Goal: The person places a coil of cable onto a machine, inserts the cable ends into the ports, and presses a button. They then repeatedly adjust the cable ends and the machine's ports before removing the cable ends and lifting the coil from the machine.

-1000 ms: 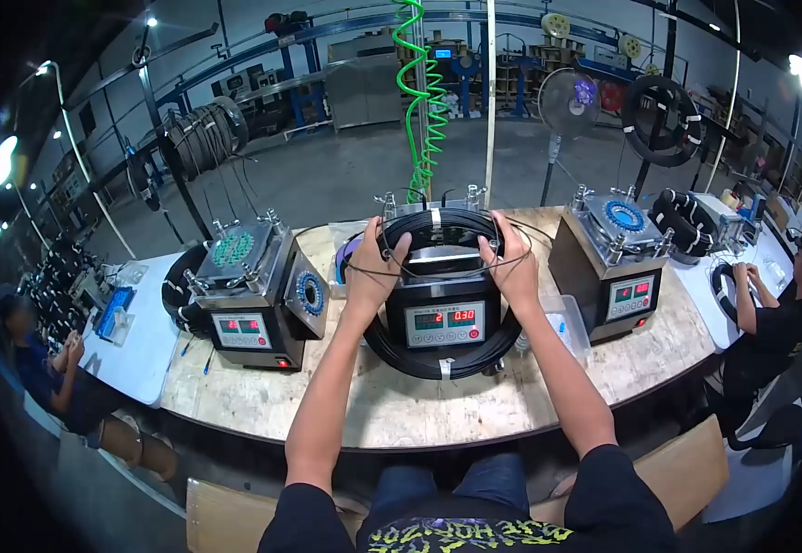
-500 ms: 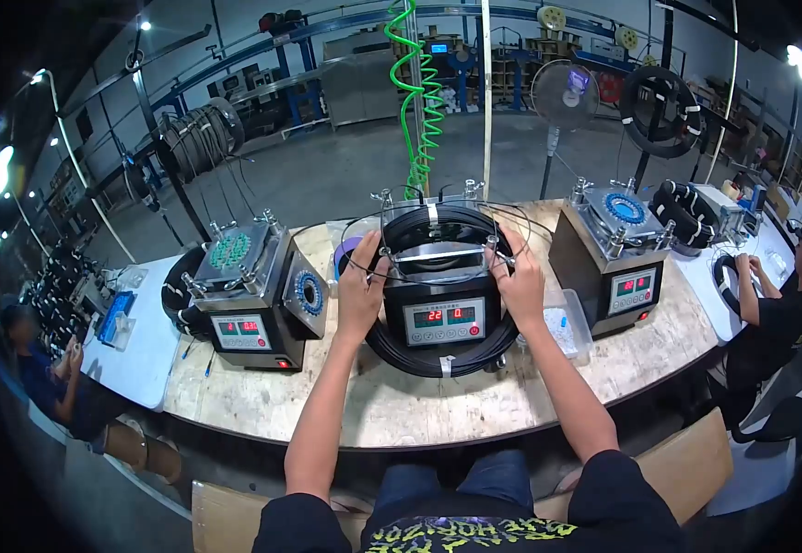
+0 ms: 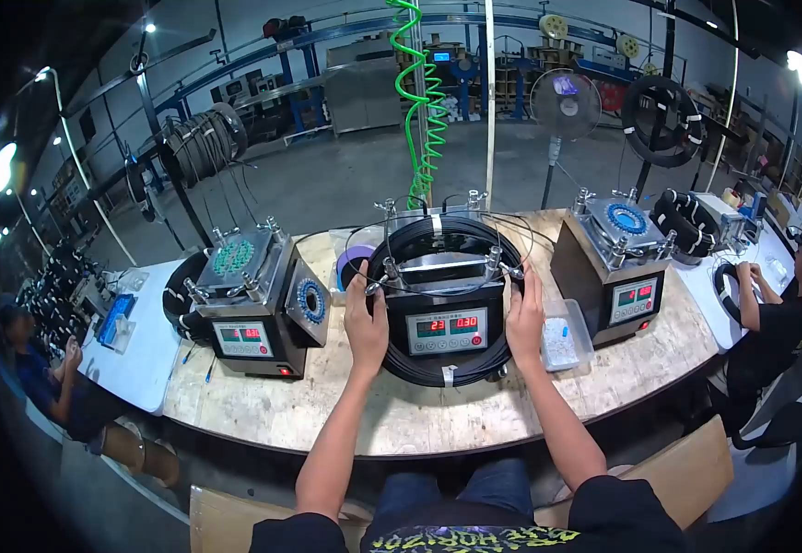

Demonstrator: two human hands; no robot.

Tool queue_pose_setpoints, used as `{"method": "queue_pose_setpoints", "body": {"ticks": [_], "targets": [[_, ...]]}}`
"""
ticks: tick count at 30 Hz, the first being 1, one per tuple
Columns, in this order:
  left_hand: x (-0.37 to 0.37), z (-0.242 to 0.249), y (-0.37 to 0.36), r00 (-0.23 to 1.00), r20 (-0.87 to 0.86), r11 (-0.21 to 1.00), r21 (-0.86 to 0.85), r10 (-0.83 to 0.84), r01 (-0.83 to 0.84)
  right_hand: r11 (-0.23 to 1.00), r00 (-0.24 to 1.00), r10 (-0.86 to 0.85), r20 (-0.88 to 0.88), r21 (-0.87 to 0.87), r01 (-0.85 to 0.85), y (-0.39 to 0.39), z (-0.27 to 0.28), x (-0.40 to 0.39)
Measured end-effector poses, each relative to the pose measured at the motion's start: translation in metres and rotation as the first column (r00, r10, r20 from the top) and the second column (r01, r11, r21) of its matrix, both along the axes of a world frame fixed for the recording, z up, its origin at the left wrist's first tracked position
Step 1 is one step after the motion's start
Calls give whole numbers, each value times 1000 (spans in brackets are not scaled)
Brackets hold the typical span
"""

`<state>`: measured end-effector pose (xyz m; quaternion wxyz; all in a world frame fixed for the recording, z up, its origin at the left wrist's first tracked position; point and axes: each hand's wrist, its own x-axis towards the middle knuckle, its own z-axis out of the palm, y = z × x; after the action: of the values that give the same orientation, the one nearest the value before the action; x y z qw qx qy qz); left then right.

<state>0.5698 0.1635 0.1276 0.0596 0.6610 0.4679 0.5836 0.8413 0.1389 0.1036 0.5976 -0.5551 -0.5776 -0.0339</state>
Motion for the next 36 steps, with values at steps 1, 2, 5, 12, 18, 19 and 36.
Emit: {"method": "queue_pose_setpoints", "body": {"ticks": [1,2,5,12,18,19,36], "targets": [[0,-1,-1,1000,-9,1000,2,11,-11,1000,1000,-4,5,25,4,2,-1,0],[1,-1,-1,1000,-16,1000,6,22,-22,1000,1000,0,-6,23,0,2,-1,1],[5,-12,-6,998,45,999,-13,44,-43,1000,1000,6,-24,13,-5,0,0,-1],[24,-53,-38,972,194,991,-72,128,-116,998,995,65,-71,28,-64,1,4,4],[26,-64,-39,955,275,992,-95,109,-86,983,981,180,-67,-1,-181,15,45,15],[27,-64,-39,956,275,992,-93,105,-82,976,976,217,-2,-13,-217,20,55,17],[-6,34,10,987,-99,992,-21,-130,128,974,979,203,30,-105,-199,33,66,8]]}}
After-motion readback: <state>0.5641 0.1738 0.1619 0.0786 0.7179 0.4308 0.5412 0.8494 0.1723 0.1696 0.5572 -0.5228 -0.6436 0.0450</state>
